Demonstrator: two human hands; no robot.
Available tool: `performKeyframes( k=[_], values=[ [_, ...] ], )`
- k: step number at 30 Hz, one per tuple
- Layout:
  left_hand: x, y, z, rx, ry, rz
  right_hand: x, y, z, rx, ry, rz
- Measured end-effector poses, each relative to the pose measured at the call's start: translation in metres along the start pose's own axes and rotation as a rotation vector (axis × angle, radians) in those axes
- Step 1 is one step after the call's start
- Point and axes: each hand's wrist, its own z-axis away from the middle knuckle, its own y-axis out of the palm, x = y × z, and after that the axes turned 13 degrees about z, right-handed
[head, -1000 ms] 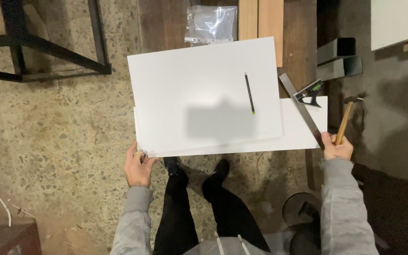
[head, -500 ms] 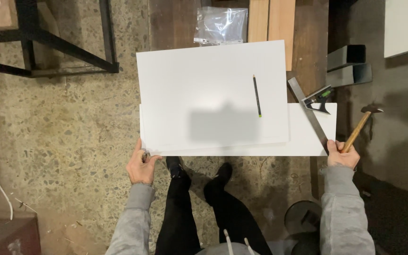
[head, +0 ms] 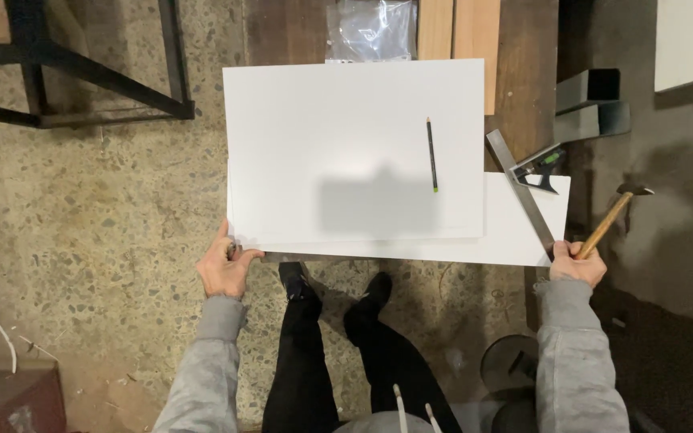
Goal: The recorder measures, marks, and drills holes into white wooden boards in a workshop.
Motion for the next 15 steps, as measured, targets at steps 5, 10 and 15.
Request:
performKeyframes(
  k=[5, 10, 15],
  values=[
    [0.007, 0.004, 0.006, -0.027, 0.003, -0.007, 0.016, 0.001, -0.008, -0.039, 0.031, 0.057],
    [-0.003, 0.009, 0.002, -0.028, -0.019, -0.002, 0.037, 0.003, -0.025, -0.022, -0.046, 0.143],
    [0.0, 0.008, 0.003, 0.007, -0.042, -0.094, 0.041, -0.007, -0.022, 0.02, -0.111, 0.137]
  ],
)
